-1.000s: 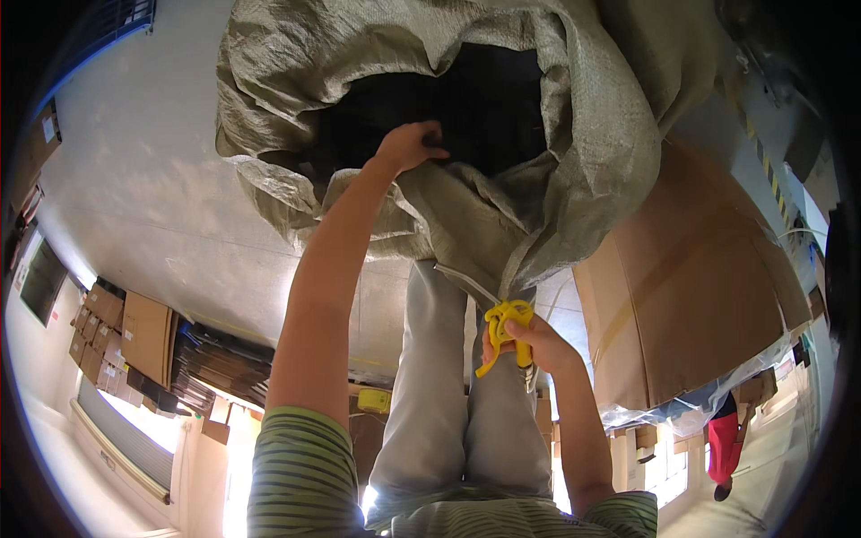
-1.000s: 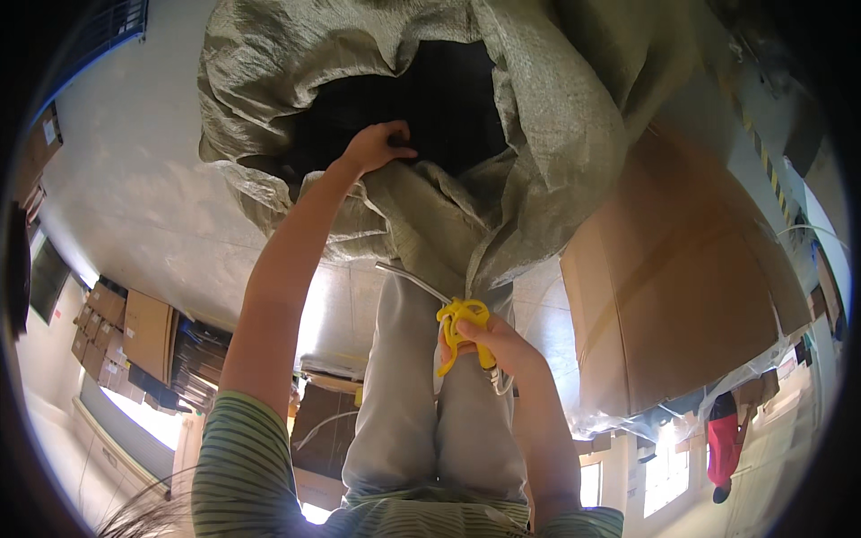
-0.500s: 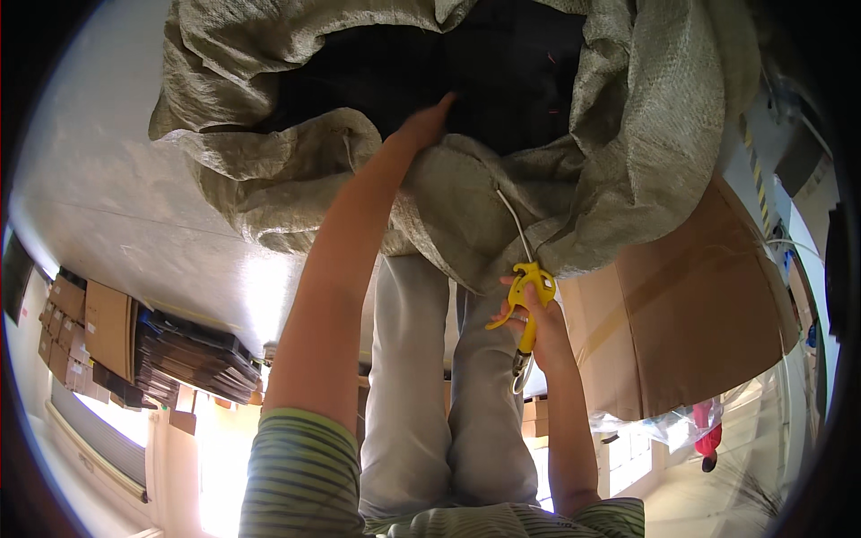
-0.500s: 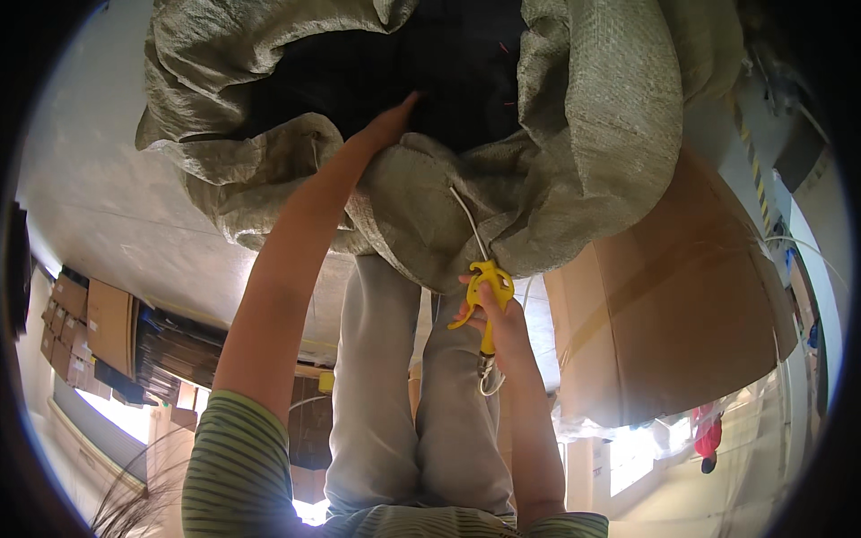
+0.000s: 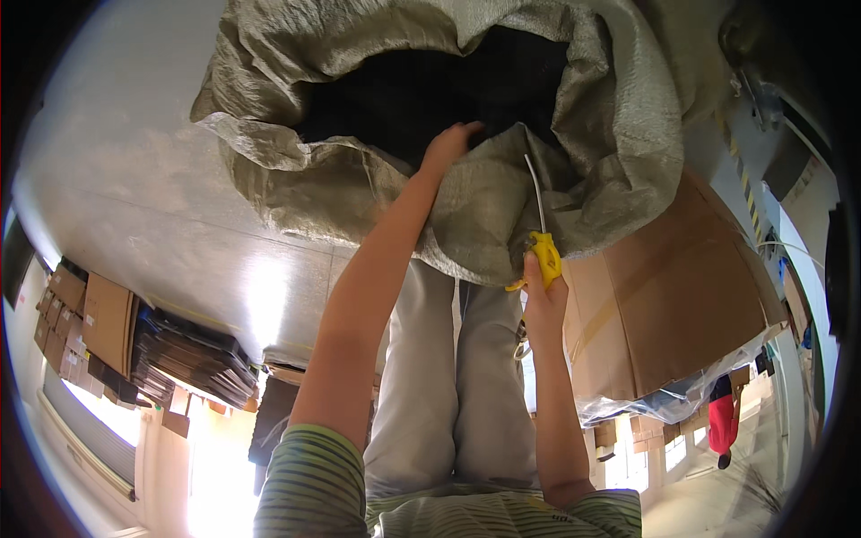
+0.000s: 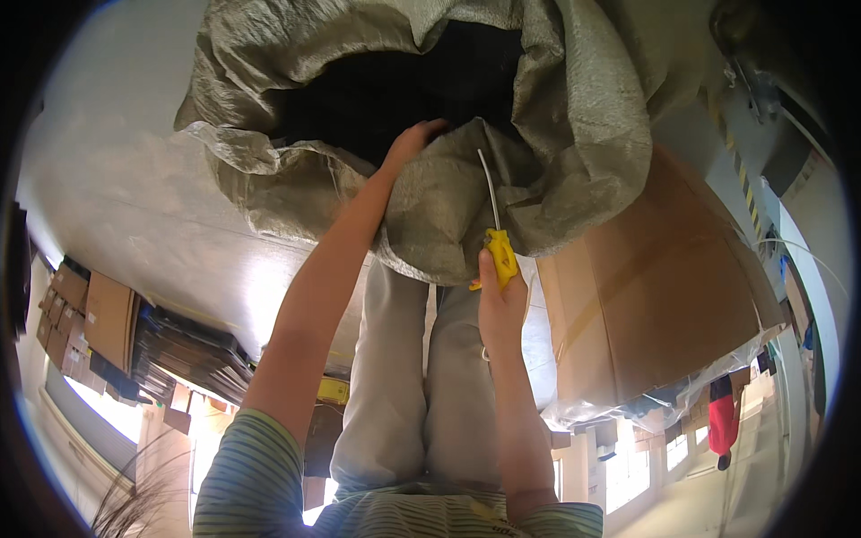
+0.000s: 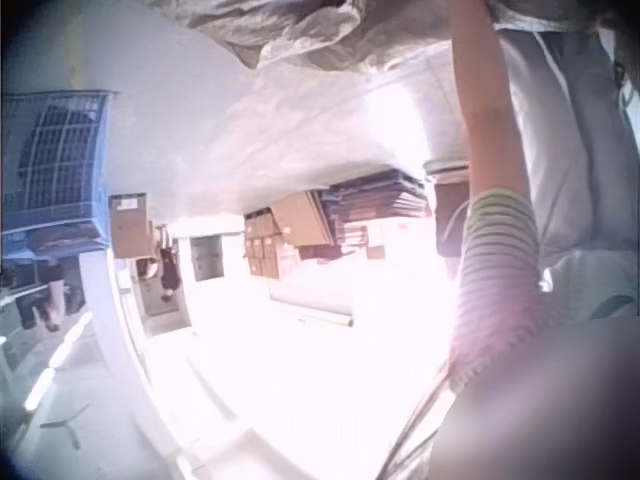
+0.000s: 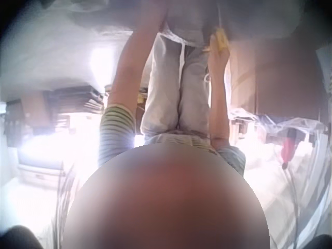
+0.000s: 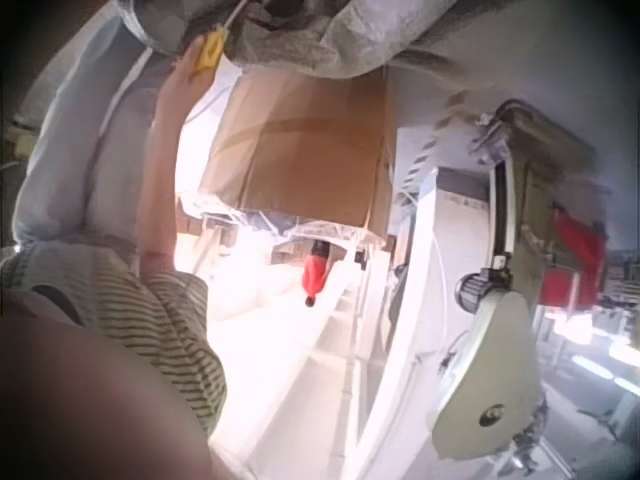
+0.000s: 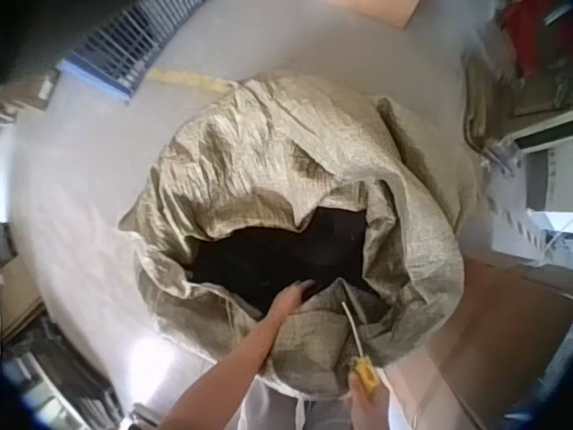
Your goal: Using an air blow gun to remove dust from black fabric pieces and sorting them into a box.
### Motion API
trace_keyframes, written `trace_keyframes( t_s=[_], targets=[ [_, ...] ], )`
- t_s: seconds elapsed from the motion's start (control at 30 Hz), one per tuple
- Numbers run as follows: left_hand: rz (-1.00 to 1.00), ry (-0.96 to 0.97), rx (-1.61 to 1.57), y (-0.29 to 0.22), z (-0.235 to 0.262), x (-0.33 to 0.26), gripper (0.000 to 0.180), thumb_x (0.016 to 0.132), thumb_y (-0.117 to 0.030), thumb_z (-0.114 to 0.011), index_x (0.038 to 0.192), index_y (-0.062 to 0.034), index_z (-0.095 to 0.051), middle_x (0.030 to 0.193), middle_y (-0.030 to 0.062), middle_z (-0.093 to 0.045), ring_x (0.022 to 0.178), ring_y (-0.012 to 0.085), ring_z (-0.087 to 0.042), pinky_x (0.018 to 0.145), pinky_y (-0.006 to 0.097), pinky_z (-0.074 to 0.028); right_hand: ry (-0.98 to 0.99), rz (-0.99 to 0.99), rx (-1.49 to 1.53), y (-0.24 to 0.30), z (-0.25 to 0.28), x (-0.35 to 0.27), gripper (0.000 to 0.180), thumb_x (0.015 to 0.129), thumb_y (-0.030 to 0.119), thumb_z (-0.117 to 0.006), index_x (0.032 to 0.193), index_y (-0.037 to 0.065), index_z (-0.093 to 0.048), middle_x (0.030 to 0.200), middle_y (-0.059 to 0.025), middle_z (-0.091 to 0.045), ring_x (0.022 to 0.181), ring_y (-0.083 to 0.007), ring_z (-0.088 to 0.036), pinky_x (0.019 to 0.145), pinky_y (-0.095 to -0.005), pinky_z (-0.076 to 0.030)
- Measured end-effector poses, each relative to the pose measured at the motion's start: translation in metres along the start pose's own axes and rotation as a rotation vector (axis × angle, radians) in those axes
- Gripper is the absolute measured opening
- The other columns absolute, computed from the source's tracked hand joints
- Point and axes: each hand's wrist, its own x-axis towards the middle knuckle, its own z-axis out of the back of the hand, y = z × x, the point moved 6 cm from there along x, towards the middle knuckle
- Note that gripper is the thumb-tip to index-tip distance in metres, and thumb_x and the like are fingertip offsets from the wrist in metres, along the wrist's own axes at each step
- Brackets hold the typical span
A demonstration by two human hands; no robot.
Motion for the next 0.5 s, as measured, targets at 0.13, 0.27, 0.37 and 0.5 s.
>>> trace_keyframes(
  t_s=[0.13, 0.27, 0.37, 0.5],
  targets=[
    [0.032, -0.341, 0.102, -0.048, 0.06, -0.064, 0.053, 0.066, -0.035, -0.073, 0.107, -0.0051, -0.058, 0.099, 0.0133, -0.06, 0.092, 0.0311, -0.058, 0.077, 0.037, -0.047, 0.112, 0.042, 0.036, 0.019, 0.001, -0.015, 0.031, 0.088, 0.028, -0.057, 0.103, 0.0, -0.057, 0.071, 0.0001, -0.054, 0.064, -0.0065, -0.05, 0.058, -0.0207, -0.041],
    [0.101, -0.56, -0.153, -0.066, 0.131, -0.114, 0.047, 0.069, -0.036, -0.072, 0.098, -0.001, -0.06, 0.095, 0.0146, -0.062, 0.09, 0.0304, -0.059, 0.076, 0.036, -0.046, 0.307, -0.014, -0.184, 0.044, 0.012, -0.036, 0.032, 0.087, 0.029, -0.057, 0.102, 0.001, -0.057, 0.064, 0.0008, -0.052, 0.057, -0.0065, -0.049, 0.053, -0.0212, -0.04],
    [0.108, -0.799, -0.179, -0.056, 0.192, -0.153, 0.046, 0.07, -0.034, -0.074, 0.097, 0.0012, -0.061, 0.09, 0.0159, -0.064, 0.083, 0.0262, -0.061, 0.077, 0.032, -0.045, 0.229, 0.071, -0.183, 0.061, 0.023, -0.05, 0.028, 0.086, 0.03, -0.059, 0.093, 0.002, -0.057, 0.06, 0.0008, -0.05, 0.052, -0.0061, -0.048, 0.047, -0.0206, -0.038],
    [0.092, -0.799, -0.458, -0.074, 0.223, -0.175, 0.05, 0.071, -0.032, -0.074, 0.1, 0.0058, -0.06, 0.09, 0.0141, -0.064, 0.084, 0.0204, -0.059, 0.078, 0.03, -0.045, 0.488, 0.069, -0.115, 0.077, 0.023, -0.057, 0.029, 0.085, 0.032, -0.059, 0.09, 0.003, -0.056, 0.059, 0.0013, -0.049, 0.05, -0.0058, -0.047, 0.046, -0.0203, -0.038]
  ],
)
